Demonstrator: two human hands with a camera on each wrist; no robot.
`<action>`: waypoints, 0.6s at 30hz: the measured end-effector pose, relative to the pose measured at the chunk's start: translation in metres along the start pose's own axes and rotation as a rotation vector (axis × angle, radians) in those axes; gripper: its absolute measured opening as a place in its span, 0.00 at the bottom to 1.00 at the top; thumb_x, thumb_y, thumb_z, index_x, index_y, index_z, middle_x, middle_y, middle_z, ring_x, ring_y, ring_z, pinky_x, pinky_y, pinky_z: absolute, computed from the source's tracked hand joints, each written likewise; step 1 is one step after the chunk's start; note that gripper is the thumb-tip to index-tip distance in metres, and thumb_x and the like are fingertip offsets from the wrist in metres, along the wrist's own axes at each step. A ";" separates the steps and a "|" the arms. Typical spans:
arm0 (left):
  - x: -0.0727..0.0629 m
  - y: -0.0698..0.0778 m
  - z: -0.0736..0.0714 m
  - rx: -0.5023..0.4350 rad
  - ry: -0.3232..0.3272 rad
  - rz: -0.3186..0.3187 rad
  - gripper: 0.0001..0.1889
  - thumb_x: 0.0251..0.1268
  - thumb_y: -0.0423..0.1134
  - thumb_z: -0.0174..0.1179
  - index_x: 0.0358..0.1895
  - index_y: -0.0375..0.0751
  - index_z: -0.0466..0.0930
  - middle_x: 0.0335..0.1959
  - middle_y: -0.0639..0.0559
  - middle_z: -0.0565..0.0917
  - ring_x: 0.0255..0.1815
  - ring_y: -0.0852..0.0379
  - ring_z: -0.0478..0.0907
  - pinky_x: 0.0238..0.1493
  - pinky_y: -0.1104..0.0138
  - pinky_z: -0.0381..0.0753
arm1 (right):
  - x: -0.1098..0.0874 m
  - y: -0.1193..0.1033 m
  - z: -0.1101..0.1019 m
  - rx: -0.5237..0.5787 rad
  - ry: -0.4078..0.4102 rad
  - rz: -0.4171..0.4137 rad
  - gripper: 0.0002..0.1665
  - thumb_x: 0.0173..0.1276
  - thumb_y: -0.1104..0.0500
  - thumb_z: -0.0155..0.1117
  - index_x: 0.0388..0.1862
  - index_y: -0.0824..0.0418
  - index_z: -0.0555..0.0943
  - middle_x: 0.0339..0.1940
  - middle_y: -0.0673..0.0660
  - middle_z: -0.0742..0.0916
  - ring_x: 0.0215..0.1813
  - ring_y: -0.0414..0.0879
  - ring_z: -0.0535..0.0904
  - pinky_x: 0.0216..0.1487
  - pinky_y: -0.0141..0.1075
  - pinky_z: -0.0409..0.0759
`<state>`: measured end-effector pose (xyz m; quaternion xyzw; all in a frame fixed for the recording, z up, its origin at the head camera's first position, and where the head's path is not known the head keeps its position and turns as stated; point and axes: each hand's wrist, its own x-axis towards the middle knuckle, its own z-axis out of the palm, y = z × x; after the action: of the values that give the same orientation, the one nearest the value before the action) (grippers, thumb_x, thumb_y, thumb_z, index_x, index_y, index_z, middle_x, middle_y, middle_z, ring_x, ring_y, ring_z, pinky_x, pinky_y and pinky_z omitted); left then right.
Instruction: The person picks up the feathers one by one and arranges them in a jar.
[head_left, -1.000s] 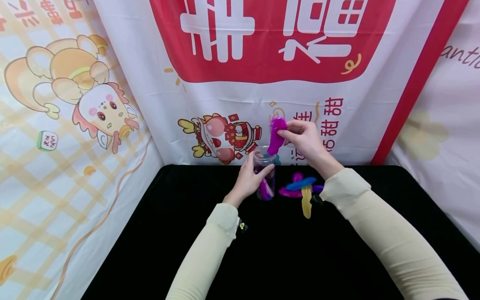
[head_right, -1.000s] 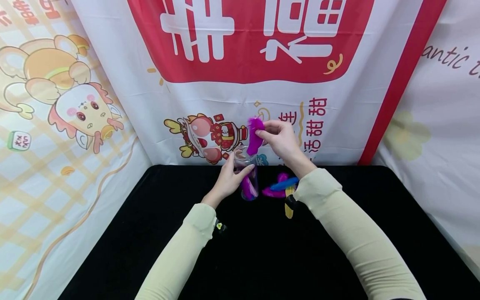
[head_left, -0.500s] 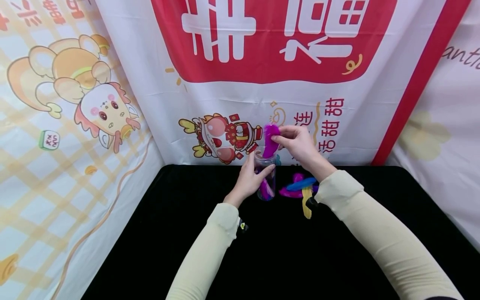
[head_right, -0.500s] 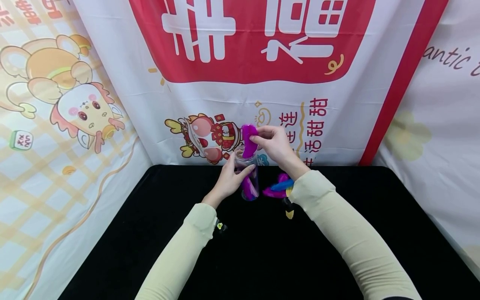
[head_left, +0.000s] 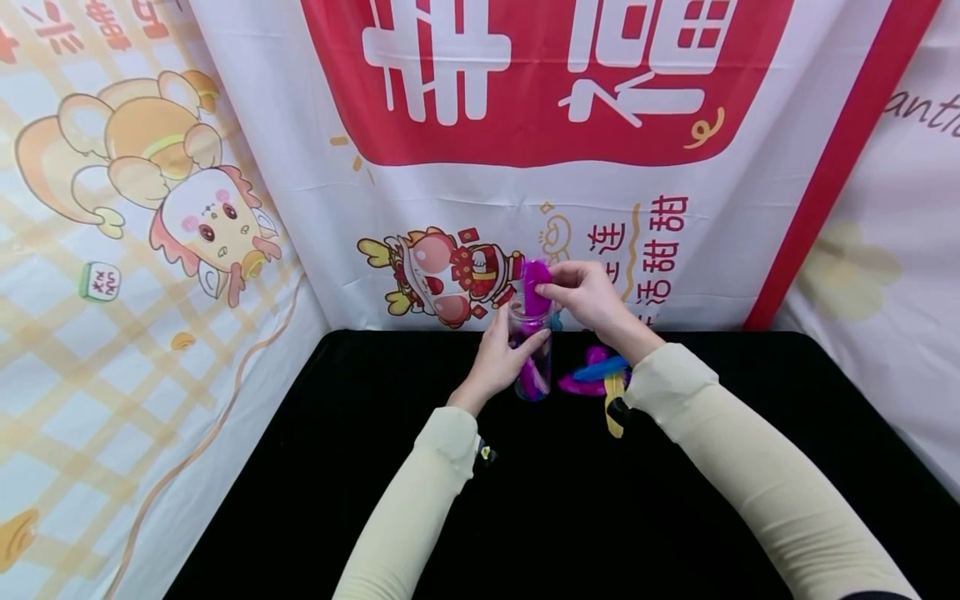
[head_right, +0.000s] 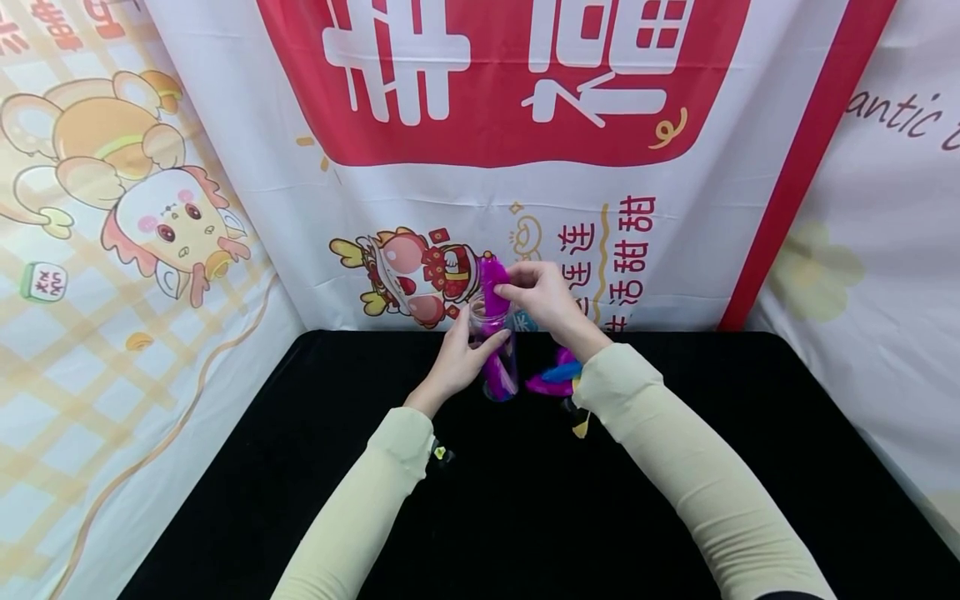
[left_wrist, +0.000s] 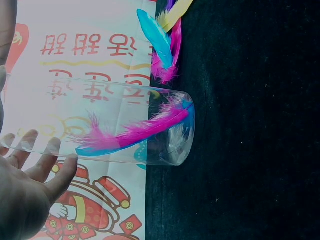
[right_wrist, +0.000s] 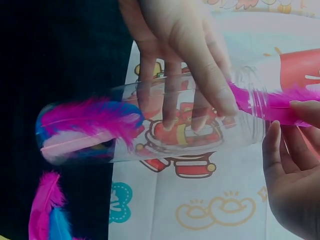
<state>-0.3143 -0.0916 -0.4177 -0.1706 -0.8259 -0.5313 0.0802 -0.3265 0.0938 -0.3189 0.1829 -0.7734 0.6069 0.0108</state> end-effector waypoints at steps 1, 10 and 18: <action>0.000 0.000 0.000 0.001 -0.001 0.002 0.40 0.69 0.62 0.63 0.77 0.52 0.57 0.68 0.49 0.71 0.66 0.55 0.75 0.63 0.56 0.79 | 0.000 0.001 0.000 -0.013 -0.003 0.004 0.12 0.71 0.60 0.70 0.49 0.67 0.86 0.40 0.54 0.91 0.38 0.45 0.83 0.38 0.37 0.83; -0.002 0.001 0.000 0.002 0.003 -0.002 0.40 0.69 0.62 0.64 0.77 0.56 0.56 0.67 0.49 0.72 0.66 0.54 0.75 0.63 0.55 0.79 | -0.003 -0.003 0.002 -0.072 -0.007 -0.001 0.13 0.72 0.59 0.70 0.51 0.64 0.86 0.46 0.57 0.91 0.40 0.49 0.84 0.34 0.35 0.82; -0.001 0.002 0.000 0.022 0.005 -0.020 0.42 0.68 0.63 0.63 0.77 0.49 0.57 0.70 0.47 0.69 0.68 0.51 0.72 0.61 0.53 0.80 | -0.002 -0.002 0.002 -0.088 -0.021 -0.013 0.12 0.73 0.58 0.69 0.51 0.63 0.86 0.46 0.59 0.90 0.41 0.48 0.85 0.32 0.35 0.81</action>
<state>-0.3123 -0.0915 -0.4163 -0.1604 -0.8332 -0.5234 0.0788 -0.3237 0.0920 -0.3182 0.1935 -0.7981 0.5705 0.0146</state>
